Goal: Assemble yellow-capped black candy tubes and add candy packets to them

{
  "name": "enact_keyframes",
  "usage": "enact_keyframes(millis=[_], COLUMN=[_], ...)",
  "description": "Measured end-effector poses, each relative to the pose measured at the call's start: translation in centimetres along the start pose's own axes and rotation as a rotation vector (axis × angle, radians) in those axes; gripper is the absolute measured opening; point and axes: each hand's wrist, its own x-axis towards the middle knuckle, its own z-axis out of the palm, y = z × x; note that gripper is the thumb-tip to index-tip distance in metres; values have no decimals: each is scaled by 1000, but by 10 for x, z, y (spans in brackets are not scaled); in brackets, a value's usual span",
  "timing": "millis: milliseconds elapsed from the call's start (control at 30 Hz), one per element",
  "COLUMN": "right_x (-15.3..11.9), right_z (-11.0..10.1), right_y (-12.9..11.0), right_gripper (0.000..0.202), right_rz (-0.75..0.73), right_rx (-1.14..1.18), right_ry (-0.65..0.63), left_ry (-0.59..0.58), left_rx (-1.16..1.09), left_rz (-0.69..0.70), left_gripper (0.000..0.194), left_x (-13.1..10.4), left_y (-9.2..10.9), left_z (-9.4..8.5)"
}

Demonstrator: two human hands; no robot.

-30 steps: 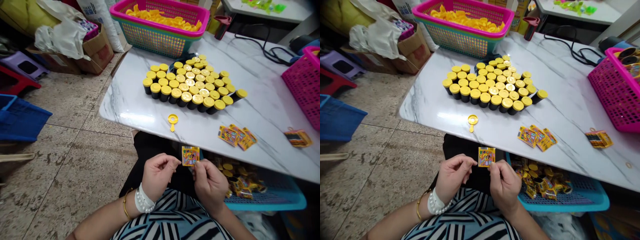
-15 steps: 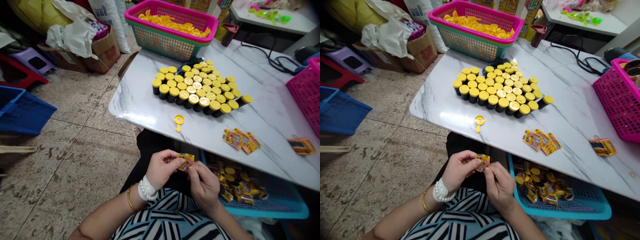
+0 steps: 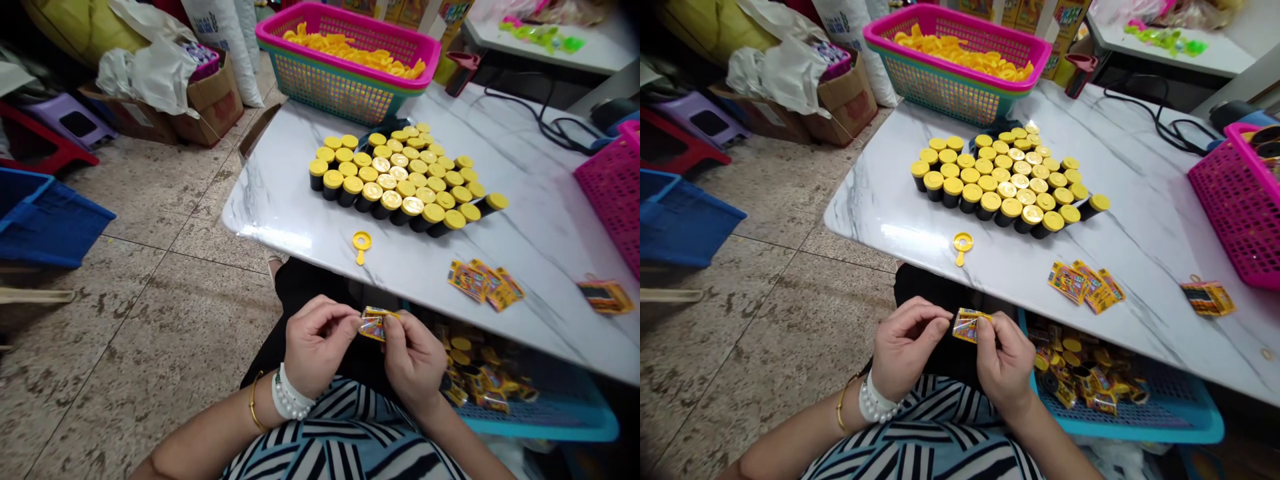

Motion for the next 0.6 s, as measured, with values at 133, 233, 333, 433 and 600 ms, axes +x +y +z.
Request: enact_keyframes(millis=[133, 233, 333, 433, 600], right_x=[1, 3, 4, 5, 3], right_z=[1, 2, 4, 7, 8], right_y=[-3, -3, -2, -1, 3], right_gripper=[21, 14, 14, 20, 20], right_rz=[-105, -120, -101, -115, -143], right_rx=[-21, -36, -52, -59, -62], right_ry=[-1, 31, 63, 73, 76], left_ry=[-54, -83, -56, -65, -84], left_rx=[-37, -91, -150, -162, -136], left_rz=[-43, -189, -353, -386, -317], left_gripper=[9, 11, 16, 16, 15], left_x=[1, 1, 0, -2, -1], left_y=[0, -3, -5, -5, -2], left_z=[4, 5, 5, 5, 5])
